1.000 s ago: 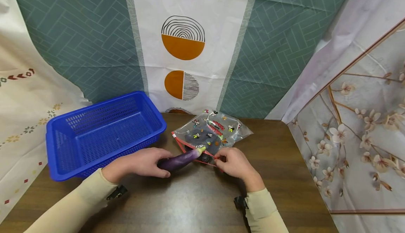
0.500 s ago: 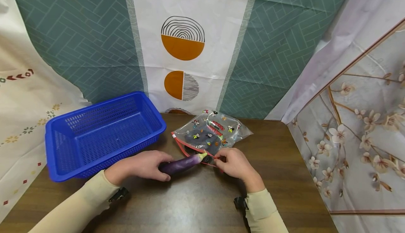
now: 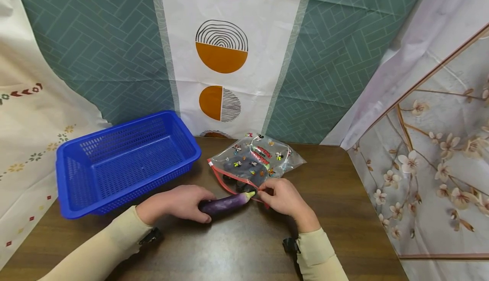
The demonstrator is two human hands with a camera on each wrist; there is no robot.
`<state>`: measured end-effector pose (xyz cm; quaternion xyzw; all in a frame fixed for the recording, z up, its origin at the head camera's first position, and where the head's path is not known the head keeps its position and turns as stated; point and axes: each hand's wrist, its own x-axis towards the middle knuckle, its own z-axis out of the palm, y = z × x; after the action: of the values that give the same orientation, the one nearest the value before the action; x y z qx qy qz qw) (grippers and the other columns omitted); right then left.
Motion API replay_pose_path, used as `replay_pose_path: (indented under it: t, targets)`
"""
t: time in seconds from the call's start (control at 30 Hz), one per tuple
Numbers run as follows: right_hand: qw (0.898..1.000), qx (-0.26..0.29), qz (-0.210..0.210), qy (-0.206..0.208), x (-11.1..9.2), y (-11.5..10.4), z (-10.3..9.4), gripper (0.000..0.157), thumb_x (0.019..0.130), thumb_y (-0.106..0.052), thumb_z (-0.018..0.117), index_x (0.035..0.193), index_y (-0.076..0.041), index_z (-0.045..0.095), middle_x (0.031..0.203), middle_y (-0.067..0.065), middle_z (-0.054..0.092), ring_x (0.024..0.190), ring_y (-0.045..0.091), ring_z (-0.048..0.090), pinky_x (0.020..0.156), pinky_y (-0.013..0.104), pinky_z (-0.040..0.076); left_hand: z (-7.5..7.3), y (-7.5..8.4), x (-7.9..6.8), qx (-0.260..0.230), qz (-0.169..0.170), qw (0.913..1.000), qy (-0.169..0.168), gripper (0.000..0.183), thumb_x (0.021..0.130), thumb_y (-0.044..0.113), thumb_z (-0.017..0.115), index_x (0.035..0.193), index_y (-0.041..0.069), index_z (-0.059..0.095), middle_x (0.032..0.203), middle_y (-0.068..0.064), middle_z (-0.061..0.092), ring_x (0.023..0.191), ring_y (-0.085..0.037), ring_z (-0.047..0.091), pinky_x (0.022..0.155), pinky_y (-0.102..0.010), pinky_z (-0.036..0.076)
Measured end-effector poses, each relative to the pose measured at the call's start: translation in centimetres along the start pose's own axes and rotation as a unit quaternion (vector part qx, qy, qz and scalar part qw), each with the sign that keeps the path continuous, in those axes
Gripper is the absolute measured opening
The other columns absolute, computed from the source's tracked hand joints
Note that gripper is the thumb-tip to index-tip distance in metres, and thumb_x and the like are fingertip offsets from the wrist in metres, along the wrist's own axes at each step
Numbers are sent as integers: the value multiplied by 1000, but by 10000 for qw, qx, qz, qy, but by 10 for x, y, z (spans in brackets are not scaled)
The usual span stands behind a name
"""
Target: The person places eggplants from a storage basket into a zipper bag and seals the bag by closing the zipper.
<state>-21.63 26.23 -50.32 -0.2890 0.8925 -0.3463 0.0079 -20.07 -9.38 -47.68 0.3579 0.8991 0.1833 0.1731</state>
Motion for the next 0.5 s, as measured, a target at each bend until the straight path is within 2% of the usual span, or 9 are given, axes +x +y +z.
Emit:
replay_pose_path:
  t: [0.13, 0.33, 0.5]
  targets:
    - [10000, 12, -3, -3, 0, 0, 0, 15, 102, -12, 79, 91, -23, 79, 66, -21, 61, 62, 2, 58, 62, 27, 48, 2, 2, 4, -11, -80, 10000, -12, 41, 86, 47, 87, 119, 26, 79, 90, 19, 64, 83, -7, 57, 71, -34, 47]
    - [10000, -58, -48, 63, -1, 0, 0, 16, 100, -11, 80, 91, -24, 78, 64, -22, 60, 64, 1, 59, 64, 27, 49, 3, 4, 11, -145, -96, 9998, 13, 32, 85, 46, 87, 110, 29, 78, 85, 13, 65, 79, -8, 55, 67, -34, 43]
    - [9999, -105, -72, 92, 0, 0, 0, 16, 98, -11, 81, 90, -24, 78, 71, -21, 63, 67, 1, 59, 64, 28, 50, 5, 5, 14, -172, -60, 9998, 11, 26, 84, 45, 86, 103, 30, 75, 82, 14, 63, 76, -7, 54, 65, -33, 43]
